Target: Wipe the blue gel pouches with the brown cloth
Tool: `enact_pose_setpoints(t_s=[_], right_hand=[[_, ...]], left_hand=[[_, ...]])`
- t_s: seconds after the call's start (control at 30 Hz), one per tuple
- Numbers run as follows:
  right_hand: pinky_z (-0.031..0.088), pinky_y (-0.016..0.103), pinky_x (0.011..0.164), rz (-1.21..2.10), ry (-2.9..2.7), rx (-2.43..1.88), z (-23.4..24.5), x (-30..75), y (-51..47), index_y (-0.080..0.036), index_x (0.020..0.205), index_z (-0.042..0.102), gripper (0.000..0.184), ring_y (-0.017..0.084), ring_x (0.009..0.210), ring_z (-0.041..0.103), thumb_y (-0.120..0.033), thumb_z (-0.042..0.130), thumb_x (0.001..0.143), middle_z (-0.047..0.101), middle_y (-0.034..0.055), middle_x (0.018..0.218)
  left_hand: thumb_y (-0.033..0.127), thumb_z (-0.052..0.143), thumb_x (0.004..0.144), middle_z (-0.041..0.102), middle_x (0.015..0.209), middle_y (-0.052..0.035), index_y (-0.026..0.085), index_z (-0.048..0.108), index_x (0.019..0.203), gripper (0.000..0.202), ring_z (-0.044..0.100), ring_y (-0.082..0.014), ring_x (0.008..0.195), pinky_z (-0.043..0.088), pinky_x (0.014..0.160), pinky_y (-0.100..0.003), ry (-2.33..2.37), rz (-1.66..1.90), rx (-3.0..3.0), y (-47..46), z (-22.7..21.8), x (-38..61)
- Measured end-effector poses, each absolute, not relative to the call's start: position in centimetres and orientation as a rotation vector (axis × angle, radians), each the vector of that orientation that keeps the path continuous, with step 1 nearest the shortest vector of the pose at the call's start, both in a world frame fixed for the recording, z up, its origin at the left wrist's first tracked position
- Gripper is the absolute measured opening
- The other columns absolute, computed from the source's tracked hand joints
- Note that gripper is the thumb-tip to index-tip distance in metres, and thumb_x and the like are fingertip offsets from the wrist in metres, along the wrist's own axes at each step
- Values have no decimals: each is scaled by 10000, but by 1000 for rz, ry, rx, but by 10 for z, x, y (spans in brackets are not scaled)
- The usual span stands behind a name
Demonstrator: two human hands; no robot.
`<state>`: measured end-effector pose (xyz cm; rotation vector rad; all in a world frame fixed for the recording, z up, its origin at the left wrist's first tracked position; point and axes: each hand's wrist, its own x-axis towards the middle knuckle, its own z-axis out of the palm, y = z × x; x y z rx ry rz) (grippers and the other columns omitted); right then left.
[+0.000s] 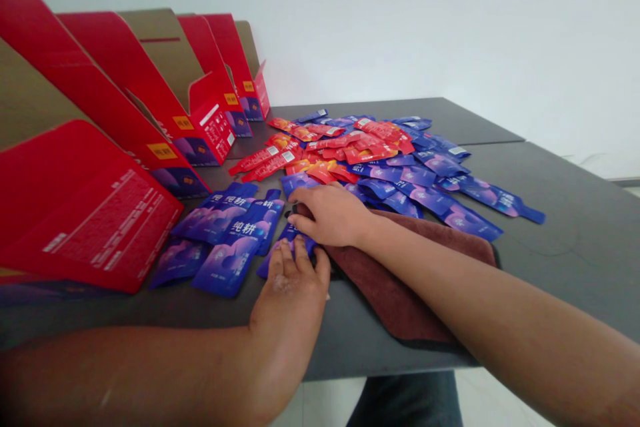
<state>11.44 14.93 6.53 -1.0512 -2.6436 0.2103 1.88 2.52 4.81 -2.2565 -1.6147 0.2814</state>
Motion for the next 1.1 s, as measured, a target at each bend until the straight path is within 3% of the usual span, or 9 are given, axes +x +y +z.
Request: enact_pose_setpoints(t_s=[0.13, 0.37, 0.63, 0.77, 0.93, 1.1], right_hand=[[416, 332, 764, 194, -2637, -1066, 65, 117, 152, -158, 1204, 592, 366, 218, 859, 619, -356, 510, 908, 690, 97, 952], [427, 334, 816, 370, -2733, -702, 67, 112, 143, -159, 1194, 596, 362, 209, 922, 613, -336, 543, 882, 686, 89, 1002], [414, 329, 757, 170, -2632, -1128, 68, 114, 149, -162, 1193, 603, 365, 218, 849, 624, -363, 503, 905, 698, 89, 933], [427, 337, 793, 234, -2674, -1011, 69, 114, 147, -161, 1202, 595, 371, 219, 892, 625, -355, 515, 897, 693, 96, 990], [429, 334, 828, 368, -2756, -725, 69, 111, 140, -153, 1191, 594, 365, 213, 928, 613, -338, 539, 882, 687, 87, 1008], [420, 326, 779, 276, -2696, -935, 68, 111, 143, -163, 1196, 600, 365, 207, 855, 618, -359, 513, 899, 692, 79, 932]], left_hand=[[86, 424, 874, 579, 1301, -273, 88, 517, 1328, 463, 600, -338, 1156, 448, 1019, -496, -1553, 323, -2239, 24, 46, 18], [49, 369, 858, 651, 1204, -271, 30, 527, 1296, 465, 643, -310, 1098, 490, 976, -435, -1509, 394, -2155, 27, 49, 19], [83, 403, 876, 583, 1307, -255, 92, 512, 1333, 469, 606, -326, 1153, 455, 1014, -491, -1546, 352, -2248, 25, 46, 18], [74, 402, 876, 588, 1290, -276, 62, 500, 1337, 471, 612, -320, 1147, 447, 1022, -479, -1558, 327, -2237, 25, 47, 17], [31, 373, 861, 673, 1185, -242, 53, 550, 1279, 455, 653, -291, 1087, 486, 984, -441, -1550, 372, -2206, 27, 51, 18], [54, 388, 869, 608, 1264, -280, 43, 504, 1327, 473, 610, -325, 1148, 471, 1001, -466, -1564, 311, -2205, 26, 49, 19]])
